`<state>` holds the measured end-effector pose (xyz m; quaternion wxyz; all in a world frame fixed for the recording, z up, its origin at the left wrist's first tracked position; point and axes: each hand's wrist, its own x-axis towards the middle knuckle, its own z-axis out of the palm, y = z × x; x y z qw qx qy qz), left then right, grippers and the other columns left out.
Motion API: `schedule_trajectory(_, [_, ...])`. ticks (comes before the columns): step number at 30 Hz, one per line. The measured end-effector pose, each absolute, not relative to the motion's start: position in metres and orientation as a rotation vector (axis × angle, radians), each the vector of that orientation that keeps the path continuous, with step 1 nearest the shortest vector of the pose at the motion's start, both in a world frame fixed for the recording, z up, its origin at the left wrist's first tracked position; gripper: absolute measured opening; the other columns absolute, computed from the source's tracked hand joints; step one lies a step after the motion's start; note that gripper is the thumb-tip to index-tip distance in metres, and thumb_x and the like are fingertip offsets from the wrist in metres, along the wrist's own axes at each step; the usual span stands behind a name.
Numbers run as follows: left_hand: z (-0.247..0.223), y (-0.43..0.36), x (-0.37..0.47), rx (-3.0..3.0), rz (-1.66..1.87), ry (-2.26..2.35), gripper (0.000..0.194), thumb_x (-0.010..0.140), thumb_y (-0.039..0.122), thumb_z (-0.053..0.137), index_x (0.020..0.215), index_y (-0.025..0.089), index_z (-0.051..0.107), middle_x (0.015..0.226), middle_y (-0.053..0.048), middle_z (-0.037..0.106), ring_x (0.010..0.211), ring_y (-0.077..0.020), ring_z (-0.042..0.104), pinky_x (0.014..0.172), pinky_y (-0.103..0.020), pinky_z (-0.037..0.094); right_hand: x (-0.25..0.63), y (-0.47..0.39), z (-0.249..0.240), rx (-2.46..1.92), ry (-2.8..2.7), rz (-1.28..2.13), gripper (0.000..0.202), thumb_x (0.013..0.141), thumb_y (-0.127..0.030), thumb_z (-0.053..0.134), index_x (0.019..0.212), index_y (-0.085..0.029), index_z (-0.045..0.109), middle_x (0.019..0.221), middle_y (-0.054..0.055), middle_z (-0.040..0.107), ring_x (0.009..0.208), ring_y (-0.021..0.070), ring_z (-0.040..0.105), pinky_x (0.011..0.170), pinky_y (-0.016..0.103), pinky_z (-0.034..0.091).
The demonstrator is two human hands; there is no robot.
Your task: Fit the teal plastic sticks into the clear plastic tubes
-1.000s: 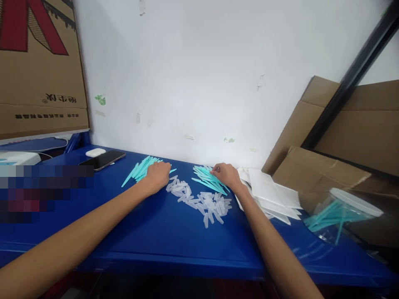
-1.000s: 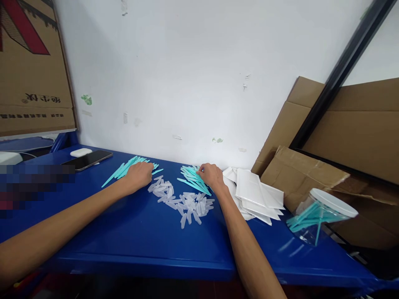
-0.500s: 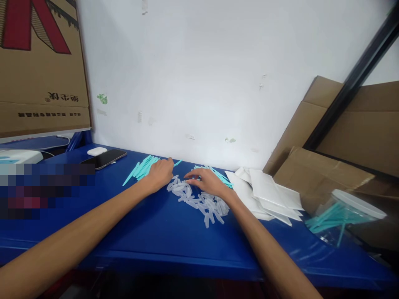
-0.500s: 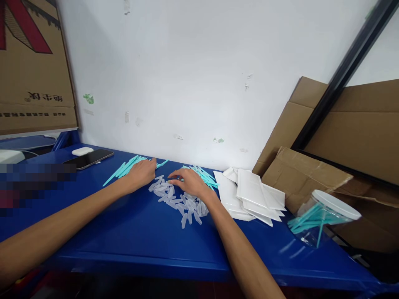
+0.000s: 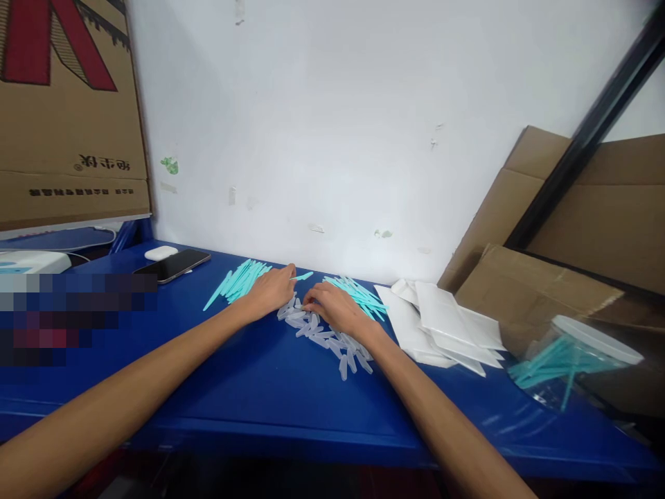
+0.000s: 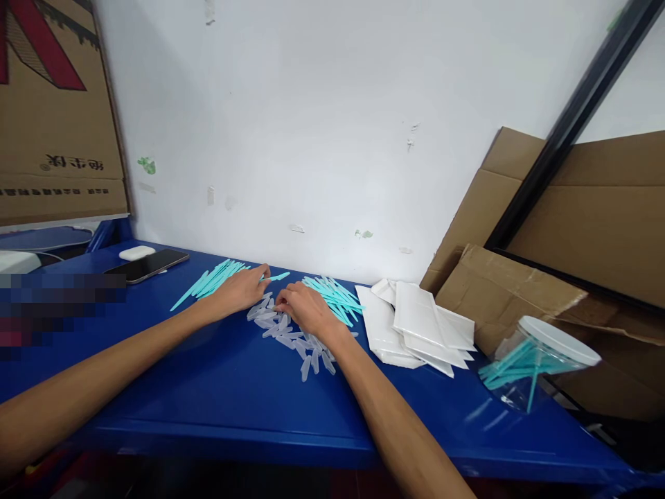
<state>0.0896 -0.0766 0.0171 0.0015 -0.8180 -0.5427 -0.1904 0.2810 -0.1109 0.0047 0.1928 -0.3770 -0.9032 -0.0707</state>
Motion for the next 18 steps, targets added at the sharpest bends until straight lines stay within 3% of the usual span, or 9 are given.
schedule_trajectory(7, [0.016,-0.074,0.091,-2.627,-0.678,-1.688,0.028,0.094,0.034,0.032,0.109,0.018,0.051,0.079,-0.01,0.066,0.071,-0.026,0.06,0.057,-0.031,0.033,0.291,-0.105,0.01,-1.184,-2.242,-0.165,0.012,0.096,-0.029,0.051,0.101,-0.021,0.057,0.091,0.005,0.066,0.083,0.019,0.06,0.067,0.028,0.041])
schedule_trajectory(11, [0.019,-0.079,0.093,-2.724,-0.707,-1.538,0.028,0.096,0.04,0.031,0.11,0.022,0.047,0.074,-0.006,0.065,0.061,-0.0219,0.057,0.053,-0.029,0.03,0.3,-0.097,0.011,-1.157,-1.9,0.063,0.026,0.094,-0.031,0.05,0.119,-0.025,0.053,0.084,0.001,0.069,0.076,0.0178,0.064,0.071,0.029,0.045])
schedule_trajectory(18, [0.022,-0.085,0.097,-2.781,-0.778,-1.381,0.033,0.098,0.046,0.025,0.112,0.023,0.045,0.068,-0.002,0.062,0.059,-0.02,0.056,0.053,-0.028,0.031,0.306,-0.087,0.011,-1.04,-1.455,0.479,0.035,0.086,-0.049,0.055,0.107,-0.022,0.055,0.081,0.003,0.073,0.076,0.0196,0.068,0.074,0.032,0.05])
